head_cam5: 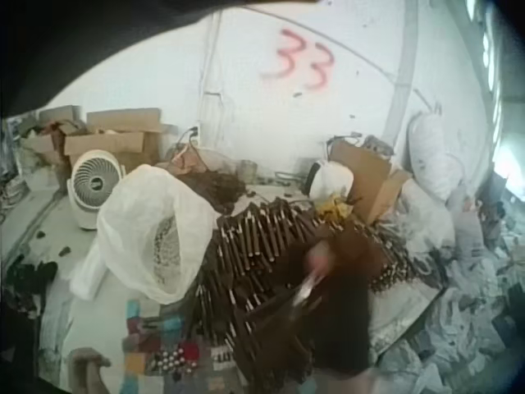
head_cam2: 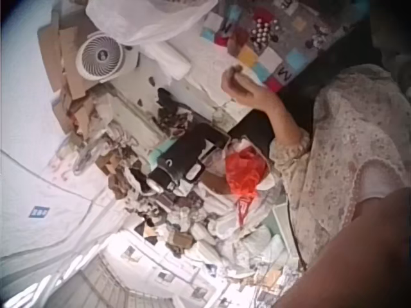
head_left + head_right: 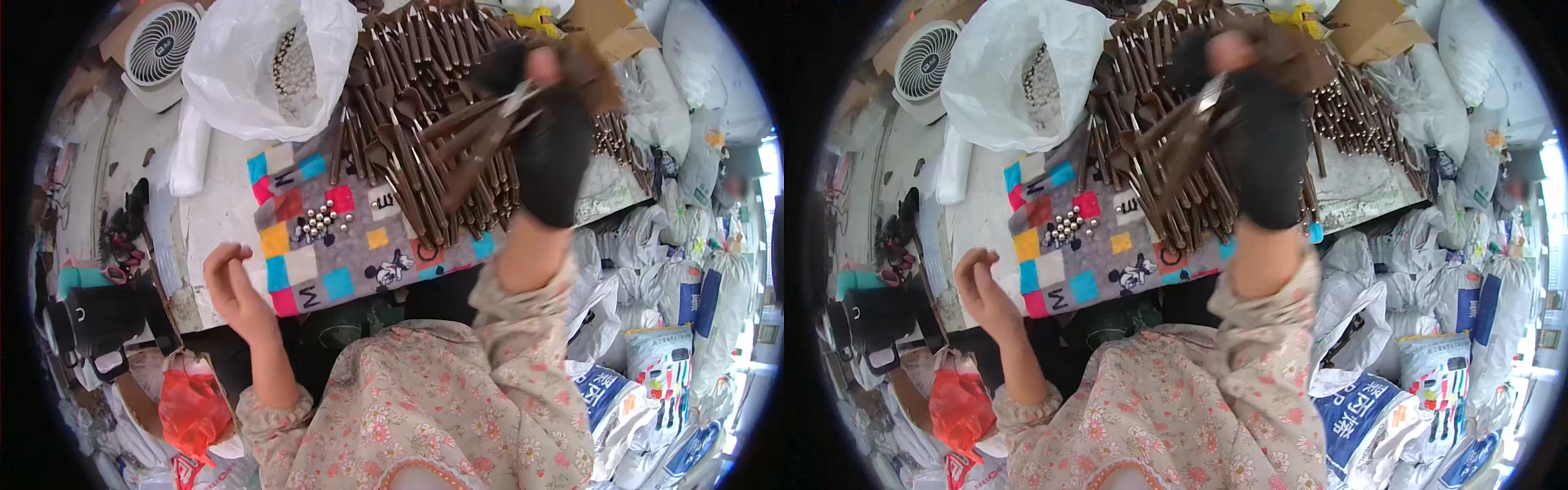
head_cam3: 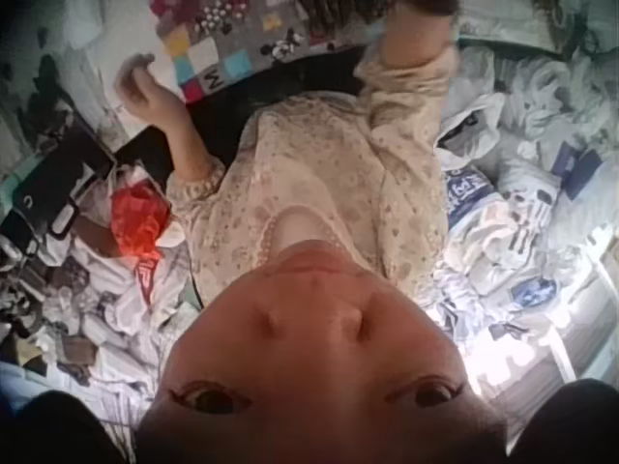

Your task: The person picks up a scraper and a metal ball, fits the ball into the scraper handle, and places the tool onto a pile. After repeating this process for several scrapers, the person gathers the finished scrapers and places them into a large white bag.

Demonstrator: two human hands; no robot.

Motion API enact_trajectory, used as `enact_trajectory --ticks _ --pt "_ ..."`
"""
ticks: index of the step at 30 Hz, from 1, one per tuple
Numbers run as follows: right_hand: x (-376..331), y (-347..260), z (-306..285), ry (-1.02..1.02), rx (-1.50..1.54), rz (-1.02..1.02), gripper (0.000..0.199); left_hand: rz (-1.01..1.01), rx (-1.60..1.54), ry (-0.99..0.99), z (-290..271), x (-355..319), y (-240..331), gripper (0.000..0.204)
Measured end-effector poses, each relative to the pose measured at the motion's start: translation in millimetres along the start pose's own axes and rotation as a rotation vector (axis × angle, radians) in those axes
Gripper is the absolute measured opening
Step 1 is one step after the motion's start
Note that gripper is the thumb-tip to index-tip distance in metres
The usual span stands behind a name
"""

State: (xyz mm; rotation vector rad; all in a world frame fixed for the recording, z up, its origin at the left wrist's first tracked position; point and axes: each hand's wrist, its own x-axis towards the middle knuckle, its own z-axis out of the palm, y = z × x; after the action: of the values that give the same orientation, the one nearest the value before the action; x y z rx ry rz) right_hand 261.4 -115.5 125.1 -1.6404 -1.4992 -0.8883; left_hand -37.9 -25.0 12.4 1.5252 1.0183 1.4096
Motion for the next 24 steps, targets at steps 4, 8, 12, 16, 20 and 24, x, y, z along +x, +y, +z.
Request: enact_trajectory --ticks 4,8,12,16,20,24 --pt "60.7 157.9 -24.3 -0.056 -0.03 0.051 0.029 -0.173 -0.247 -0.059 -7.8 5.8 -11.6 0.01" --pt "87.8 300.3 10.9 -0.057 0.448 0.744 0.028 -0.335 -0.2 -0.227 12.7 -9.1 -5.4 0.008" --pt "96.6 321.9 46.2 -0.501 -0.027 0.165 0.028 -0.322 -0.282 -0.352 20.4 -20.3 4.9 0.007" --pt "104.2 361.5 92.5 -0.845 0.166 1.063 0.037 -0.338 -0.263 -0.338 25.2 -15.9 0.5 0.009" --pt "53.5 401.5 138.6 -0.703 -0.307 0.824 0.039 -0.351 -0.195 -0.366 34.1 -12.9 -10.8 0.006" --pt "37.9 419.3 131.5 -0.691 -0.451 0.858 0.044 -0.326 -0.144 -0.417 44.1 -12.2 -16.0 0.006"
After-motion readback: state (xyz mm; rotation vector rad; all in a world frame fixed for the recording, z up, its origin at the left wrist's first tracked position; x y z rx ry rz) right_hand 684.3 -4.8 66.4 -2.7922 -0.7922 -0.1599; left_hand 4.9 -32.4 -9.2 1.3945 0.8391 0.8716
